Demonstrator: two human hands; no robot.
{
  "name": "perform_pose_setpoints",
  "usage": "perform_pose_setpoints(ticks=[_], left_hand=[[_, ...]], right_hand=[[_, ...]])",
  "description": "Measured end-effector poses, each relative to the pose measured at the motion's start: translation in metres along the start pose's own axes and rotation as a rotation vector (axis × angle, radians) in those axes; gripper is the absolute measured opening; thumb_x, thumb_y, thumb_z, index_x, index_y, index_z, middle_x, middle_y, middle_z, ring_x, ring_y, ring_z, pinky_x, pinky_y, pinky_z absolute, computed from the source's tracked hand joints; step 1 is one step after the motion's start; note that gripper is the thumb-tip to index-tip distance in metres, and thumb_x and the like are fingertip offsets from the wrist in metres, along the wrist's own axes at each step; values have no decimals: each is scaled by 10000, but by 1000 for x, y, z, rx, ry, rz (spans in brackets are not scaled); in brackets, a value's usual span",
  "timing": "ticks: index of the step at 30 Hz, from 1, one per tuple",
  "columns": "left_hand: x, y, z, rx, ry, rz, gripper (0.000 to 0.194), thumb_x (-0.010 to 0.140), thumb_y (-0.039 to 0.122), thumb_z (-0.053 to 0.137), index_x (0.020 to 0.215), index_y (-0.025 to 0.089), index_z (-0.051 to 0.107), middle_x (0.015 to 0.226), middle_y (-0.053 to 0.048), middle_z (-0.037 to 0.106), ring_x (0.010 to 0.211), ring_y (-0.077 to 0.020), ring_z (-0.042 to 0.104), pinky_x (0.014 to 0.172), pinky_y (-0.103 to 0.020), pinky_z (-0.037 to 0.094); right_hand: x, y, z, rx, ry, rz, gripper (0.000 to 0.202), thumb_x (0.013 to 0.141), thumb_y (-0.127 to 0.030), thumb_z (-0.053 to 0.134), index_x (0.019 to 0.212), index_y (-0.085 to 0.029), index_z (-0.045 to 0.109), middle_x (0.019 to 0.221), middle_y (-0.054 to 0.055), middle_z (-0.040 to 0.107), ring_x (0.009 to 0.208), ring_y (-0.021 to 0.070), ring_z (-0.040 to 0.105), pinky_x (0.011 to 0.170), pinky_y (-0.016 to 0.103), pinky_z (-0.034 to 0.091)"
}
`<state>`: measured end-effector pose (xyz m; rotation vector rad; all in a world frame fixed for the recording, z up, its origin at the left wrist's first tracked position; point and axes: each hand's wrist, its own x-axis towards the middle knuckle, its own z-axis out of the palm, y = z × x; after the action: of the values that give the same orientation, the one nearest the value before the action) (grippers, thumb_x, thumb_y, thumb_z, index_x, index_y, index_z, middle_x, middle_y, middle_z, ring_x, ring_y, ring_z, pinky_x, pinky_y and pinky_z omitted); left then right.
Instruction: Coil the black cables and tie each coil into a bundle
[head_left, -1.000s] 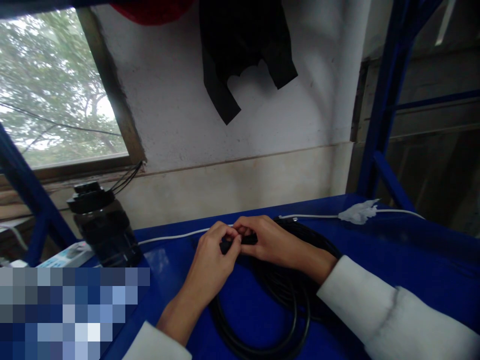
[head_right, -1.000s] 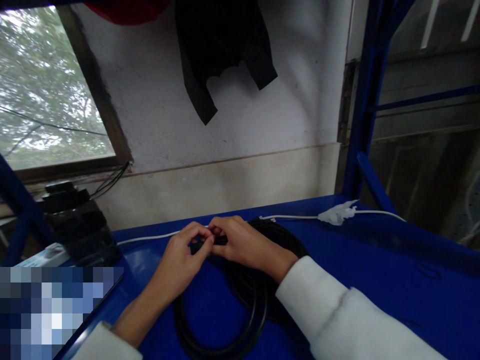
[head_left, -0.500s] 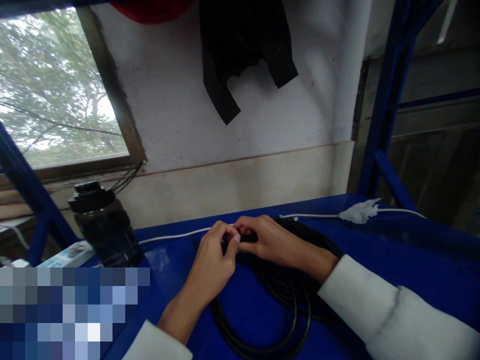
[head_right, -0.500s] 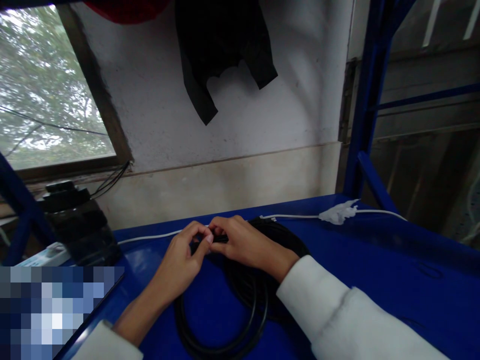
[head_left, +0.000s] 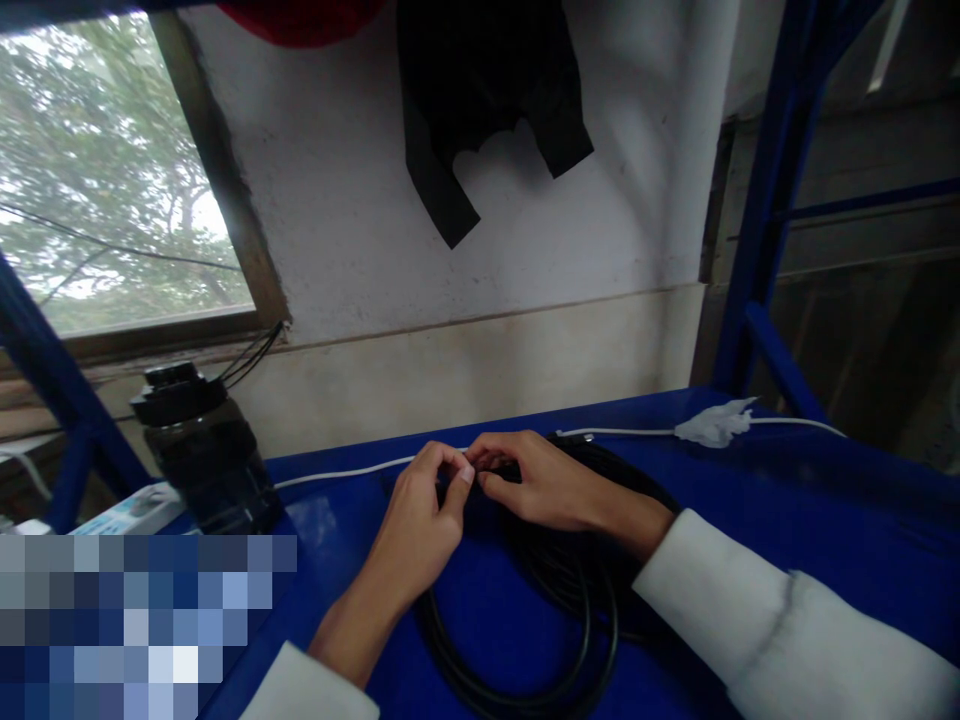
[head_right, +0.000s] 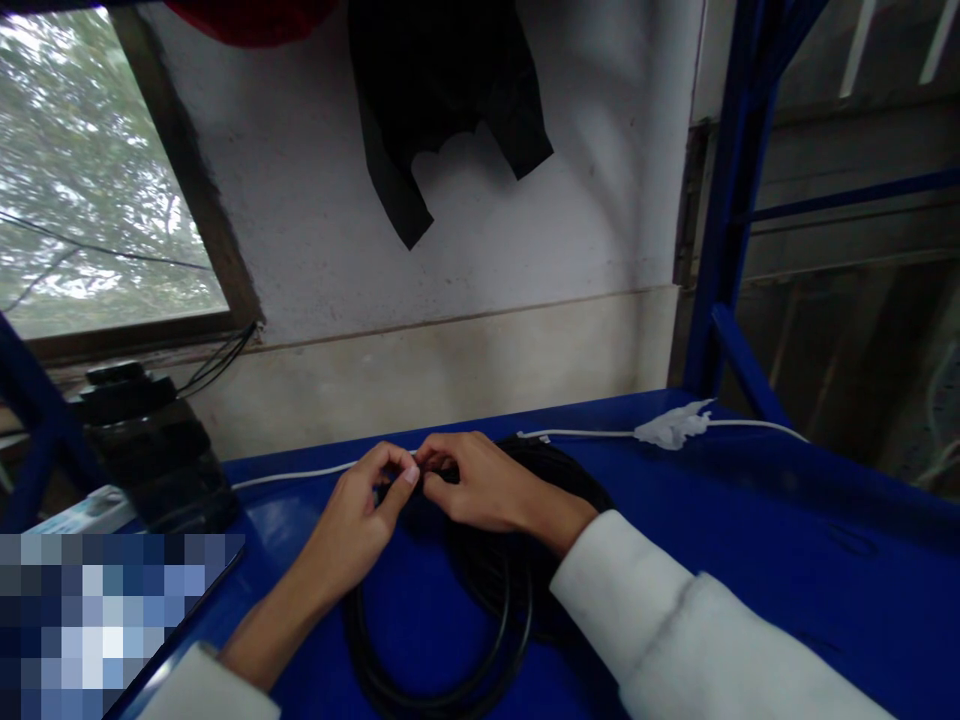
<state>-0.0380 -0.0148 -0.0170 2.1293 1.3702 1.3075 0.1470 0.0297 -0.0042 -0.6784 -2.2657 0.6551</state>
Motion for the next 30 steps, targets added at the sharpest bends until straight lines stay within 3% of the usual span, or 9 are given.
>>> perform_pose_setpoints(ticks=[7, 15, 20, 30], left_hand=[[-2, 3, -2, -5, -6, 14, 104, 999, 263, 545, 936, 216, 614, 958, -34, 702, 915, -211, 654, 863, -353, 474], [-3, 5, -2, 6, -24, 53, 101, 998, 239, 536, 932, 219, 610, 927, -29, 684, 885, -204, 647, 838, -344, 477], [-2, 6, -1, 67, -18, 89, 43, 924, 231, 667, 918, 220, 625, 952, -26, 682, 928, -204, 649, 862, -346, 482], [-1, 1, 2, 60, 6, 66, 169, 864, 191, 745, 1018, 236, 692, 1050, -37, 715, 1004, -214, 677, 914, -360, 511]], right_hand=[[2, -2, -1, 14, 26, 27, 195, 931, -152, 580, 1056, -169, 729, 986, 58, 770, 890, 192, 716, 802, 284, 532], [3, -2, -2, 23, 50, 53, 173, 985, -165, 544, 999, -164, 716, 910, 51, 756, 795, 170, 690, 726, 262, 501], [3, -1, -2, -5, 79, 24, 179, 963, -114, 548, 1000, -173, 713, 958, 45, 762, 873, 175, 700, 785, 269, 491], [4, 7, 0, -6, 161, 62, 154, 994, -169, 555, 1066, -190, 690, 965, 59, 772, 876, 185, 721, 798, 284, 519]])
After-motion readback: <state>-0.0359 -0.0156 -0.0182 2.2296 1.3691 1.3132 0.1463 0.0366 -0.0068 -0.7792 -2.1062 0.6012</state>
